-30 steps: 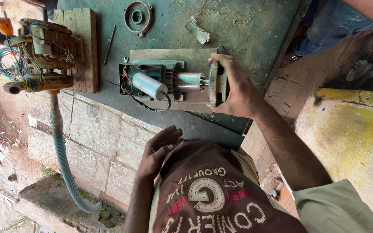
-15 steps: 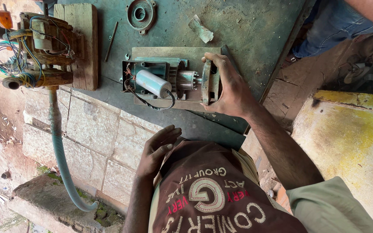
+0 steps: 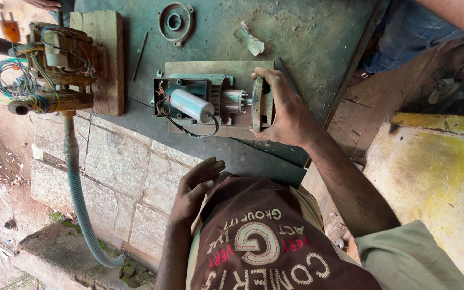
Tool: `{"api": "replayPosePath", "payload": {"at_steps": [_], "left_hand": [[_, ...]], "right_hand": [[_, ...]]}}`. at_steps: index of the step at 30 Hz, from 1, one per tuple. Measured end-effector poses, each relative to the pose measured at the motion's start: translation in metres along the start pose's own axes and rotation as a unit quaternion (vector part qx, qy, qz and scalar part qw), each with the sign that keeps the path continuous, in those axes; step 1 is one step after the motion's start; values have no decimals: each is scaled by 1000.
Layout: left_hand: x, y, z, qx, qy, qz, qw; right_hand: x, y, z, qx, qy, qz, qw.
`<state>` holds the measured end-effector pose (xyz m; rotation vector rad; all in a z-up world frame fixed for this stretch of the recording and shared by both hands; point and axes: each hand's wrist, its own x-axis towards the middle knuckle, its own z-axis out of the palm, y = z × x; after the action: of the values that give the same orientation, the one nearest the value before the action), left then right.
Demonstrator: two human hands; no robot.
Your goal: The person disassembles a small electric motor, removes the rotor, and uses a hammer to tap the motor housing and rotor shaft. They then reassemble the motor by inserting the rotor back into the stator and securing the end cap.
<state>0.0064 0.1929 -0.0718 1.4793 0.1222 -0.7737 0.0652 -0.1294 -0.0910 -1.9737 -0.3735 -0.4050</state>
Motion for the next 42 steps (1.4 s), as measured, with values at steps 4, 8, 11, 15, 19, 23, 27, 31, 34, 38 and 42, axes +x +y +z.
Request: {"api": "replayPosePath", "payload": {"at_steps": [4, 8, 11, 15, 19, 23, 27, 31, 34, 38, 42], "left_hand": [[-2, -3, -1, -3, -3, 3, 1000], [1, 0, -1, -5, -2, 11, 1000], [0, 3, -3, -15, -3, 18, 1000], [2, 3, -3, -15, 0, 14, 1000], [3, 4, -5, -17, -4, 12, 1000], [3, 6, -8, -18, 2, 23, 1000], [2, 5, -16, -34, 7, 31, 999], [4, 0, -22, -40, 11, 37, 998], [5, -4, -27, -33, 13, 45, 998], [8, -7, -31, -34, 13, 54, 998], [10, -7, -34, -35, 8, 60, 998]], "right_hand": [[3, 1, 7, 7, -2, -3, 1000], [5, 0, 8, -2, 6, -14, 1000], [7, -3, 11, 8, 3, 5, 1000], [6, 0, 18, 14, 13, -2, 1000], [9, 7, 31, 32, 34, -52, 998], [17, 9, 40, 19, 20, -31, 999], [20, 0, 45, 30, 12, -28, 999], [27, -6, 42, 32, -7, -32, 999], [32, -9, 42, 31, -32, -21, 999], [35, -12, 43, 25, -49, -11, 998], [35, -14, 44, 7, -52, 3, 999]]}}
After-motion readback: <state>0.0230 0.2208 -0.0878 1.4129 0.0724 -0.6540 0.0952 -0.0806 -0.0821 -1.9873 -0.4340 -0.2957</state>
